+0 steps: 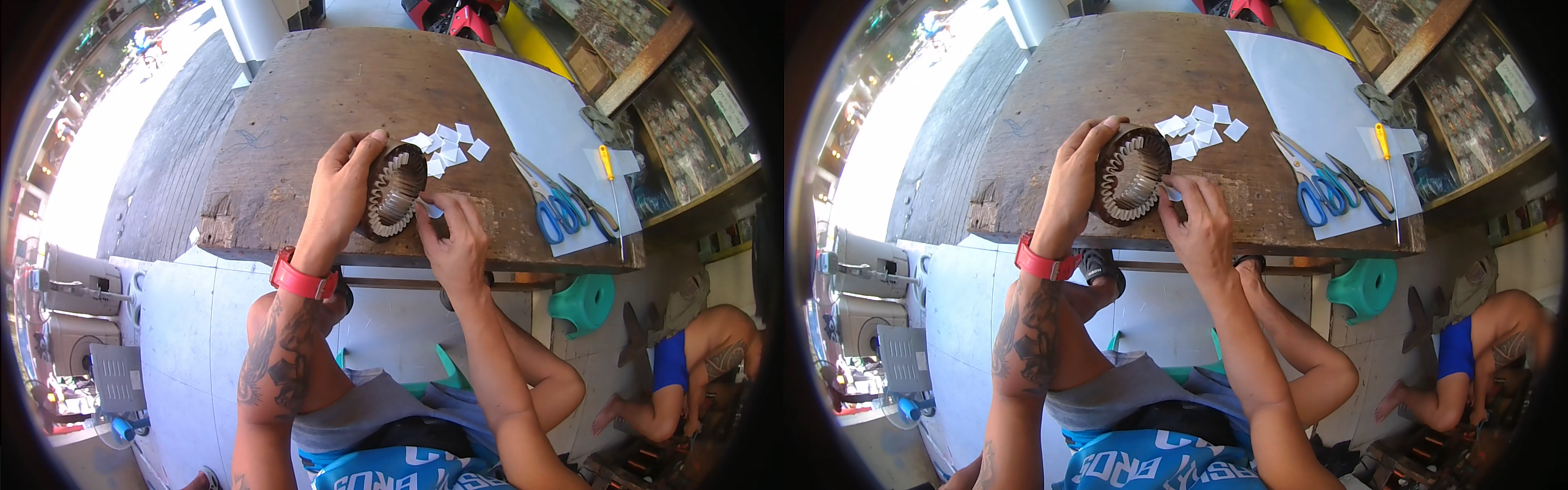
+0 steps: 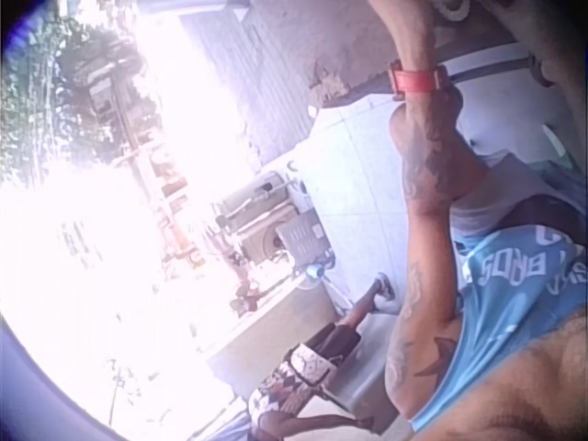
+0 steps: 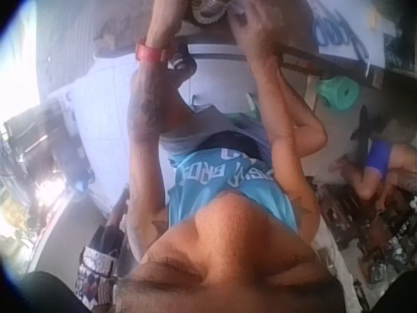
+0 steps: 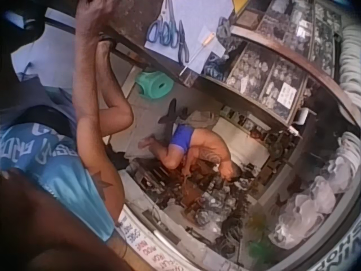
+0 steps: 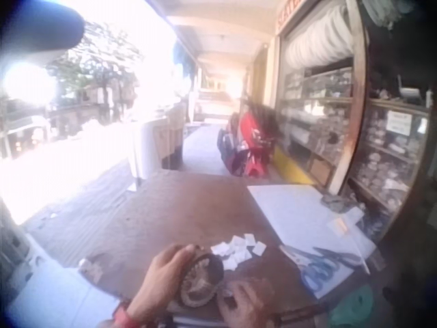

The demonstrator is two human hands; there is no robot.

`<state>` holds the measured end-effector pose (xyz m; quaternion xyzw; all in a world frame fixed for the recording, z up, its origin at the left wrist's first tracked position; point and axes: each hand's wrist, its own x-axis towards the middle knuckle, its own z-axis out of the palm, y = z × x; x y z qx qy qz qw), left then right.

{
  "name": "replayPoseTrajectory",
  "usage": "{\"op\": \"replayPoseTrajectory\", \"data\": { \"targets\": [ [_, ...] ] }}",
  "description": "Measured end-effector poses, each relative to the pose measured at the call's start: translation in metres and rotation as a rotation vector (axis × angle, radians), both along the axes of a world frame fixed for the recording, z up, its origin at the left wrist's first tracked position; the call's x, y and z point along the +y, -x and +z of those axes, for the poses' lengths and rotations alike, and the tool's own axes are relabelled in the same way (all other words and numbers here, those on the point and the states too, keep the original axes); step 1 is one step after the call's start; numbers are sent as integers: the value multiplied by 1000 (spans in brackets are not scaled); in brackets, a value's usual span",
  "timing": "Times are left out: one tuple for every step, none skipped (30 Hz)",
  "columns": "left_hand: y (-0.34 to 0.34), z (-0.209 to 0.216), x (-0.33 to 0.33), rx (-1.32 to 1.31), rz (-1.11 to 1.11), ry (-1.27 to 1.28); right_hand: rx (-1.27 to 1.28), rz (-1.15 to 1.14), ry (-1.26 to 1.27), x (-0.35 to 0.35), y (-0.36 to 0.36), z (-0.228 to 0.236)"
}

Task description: The person inserts small white rectangular pieces into the slots of a circular metal gear-like component. They repeatedly pick up pieces from the table and place them into the gear, rotating the gear as needed to access different slots.

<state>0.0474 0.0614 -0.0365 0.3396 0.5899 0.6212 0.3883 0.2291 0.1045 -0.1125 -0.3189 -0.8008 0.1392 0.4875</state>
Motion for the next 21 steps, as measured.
{"op": "replayPoseTrajectory", "data": {
  "targets": [
    [0,0,0,-2,1,-1,7,3,11,-2,0,0],
    [0,0,1,-2,1,-1,-17,5,-6,-3,-1,0],
    [0,0,1,-1,0,-1,-41,6,-24,-4,-2,1],
    [0,0,1,3,-3,-1,-55,10,-52,-5,-3,2],
    [0,0,1,8,-5,-2,-66,16,-54,-4,-5,4],
    [0,0,2,12,-9,-3,-66,26,-65,-3,-5,6],
    [-1,0,2,18,-11,5,-64,34,-77,-2,-5,7],
    [-1,0,2,24,-13,12,-35,38,-13,-1,-5,8],
    [-1,1,1,26,-14,17,-5,42,51,-1,-4,9],
    [-1,1,1,17,-11,14,28,53,105,0,-4,10],
    [-2,1,1,5,-6,7,37,46,111,1,-2,10],
    [-1,1,1,-7,2,14,47,48,108,2,0,10],
    [-1,1,0,-19,3,8,58,49,106,3,1,9],
    [0,0,0,-31,4,12,55,55,154,2,1,9],
    [1,0,0,-42,5,13,51,62,201,3,1,9],
    [3,0,0,-27,0,25,47,65,246,4,1,9],
    [5,0,-1,-11,-6,35,54,89,253,4,0,10],
    [7,0,-1,6,-14,32,60,109,258,5,0,11],
    [9,0,-1,3,-34,41,64,127,262,6,-1,12],
    [12,0,0,2,-55,35,55,136,200,7,-2,13],
    [13,1,-1,0,-76,30,44,144,137,8,-2,15]
  ]
}}
